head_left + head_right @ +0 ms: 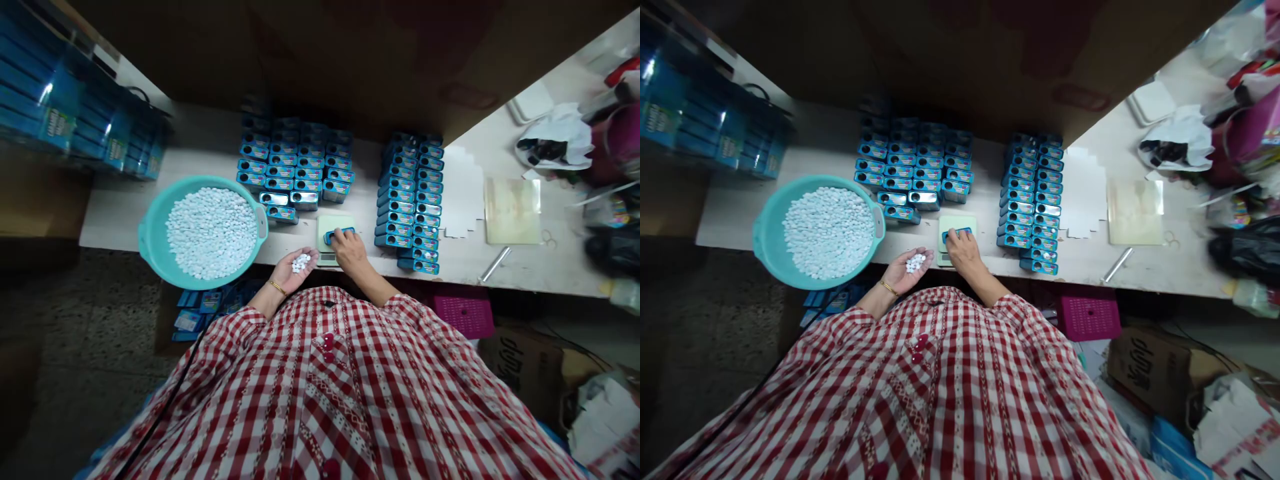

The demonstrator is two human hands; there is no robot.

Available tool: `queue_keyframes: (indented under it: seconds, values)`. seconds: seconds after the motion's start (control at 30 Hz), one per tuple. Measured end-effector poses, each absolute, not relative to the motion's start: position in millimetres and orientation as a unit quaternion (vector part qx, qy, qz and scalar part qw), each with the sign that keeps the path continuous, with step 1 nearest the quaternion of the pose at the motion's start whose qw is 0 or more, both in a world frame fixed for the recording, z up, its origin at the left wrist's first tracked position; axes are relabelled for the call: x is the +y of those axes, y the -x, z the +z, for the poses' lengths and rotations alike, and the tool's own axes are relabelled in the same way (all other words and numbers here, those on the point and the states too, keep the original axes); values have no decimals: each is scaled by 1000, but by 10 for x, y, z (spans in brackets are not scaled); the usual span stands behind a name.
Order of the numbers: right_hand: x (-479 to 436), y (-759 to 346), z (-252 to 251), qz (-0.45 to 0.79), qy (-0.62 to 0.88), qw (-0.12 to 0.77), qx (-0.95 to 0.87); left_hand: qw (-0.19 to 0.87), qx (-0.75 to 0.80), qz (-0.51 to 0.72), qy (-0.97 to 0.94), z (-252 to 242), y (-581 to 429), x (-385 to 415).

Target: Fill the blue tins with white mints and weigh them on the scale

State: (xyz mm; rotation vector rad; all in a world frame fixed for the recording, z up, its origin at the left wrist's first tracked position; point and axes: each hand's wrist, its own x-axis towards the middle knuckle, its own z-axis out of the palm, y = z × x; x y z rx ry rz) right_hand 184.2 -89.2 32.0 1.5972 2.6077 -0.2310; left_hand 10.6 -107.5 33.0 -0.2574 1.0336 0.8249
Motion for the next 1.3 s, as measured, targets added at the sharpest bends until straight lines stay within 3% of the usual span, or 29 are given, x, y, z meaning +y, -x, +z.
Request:
queue_keyframes:
  seconds: [0.17,0.57,0.7,0.93,1.13,1.3]
  values:
    - [-1172,-1358,441,-194,-430,-26,881,796,439,393,141,215,9,-1145]
    - [-1152,-1079,393,-251,-389,17,886,782,449,390,185,94,214,-1265]
    - [-1080,-1199,382,-277,-406,-17,871,786,455,377,182,158,86,-1166]
    - [-781,-1751,321,-330,-519,-185,767,806,434,380,130,312,-228,-874]
    - [-635,-1967,334,-284,-562,-120,767,788,459,389,131,284,-166,-855]
    - [-616,-1923,439,-308,-557,-176,751,784,458,395,138,278,-135,-872]
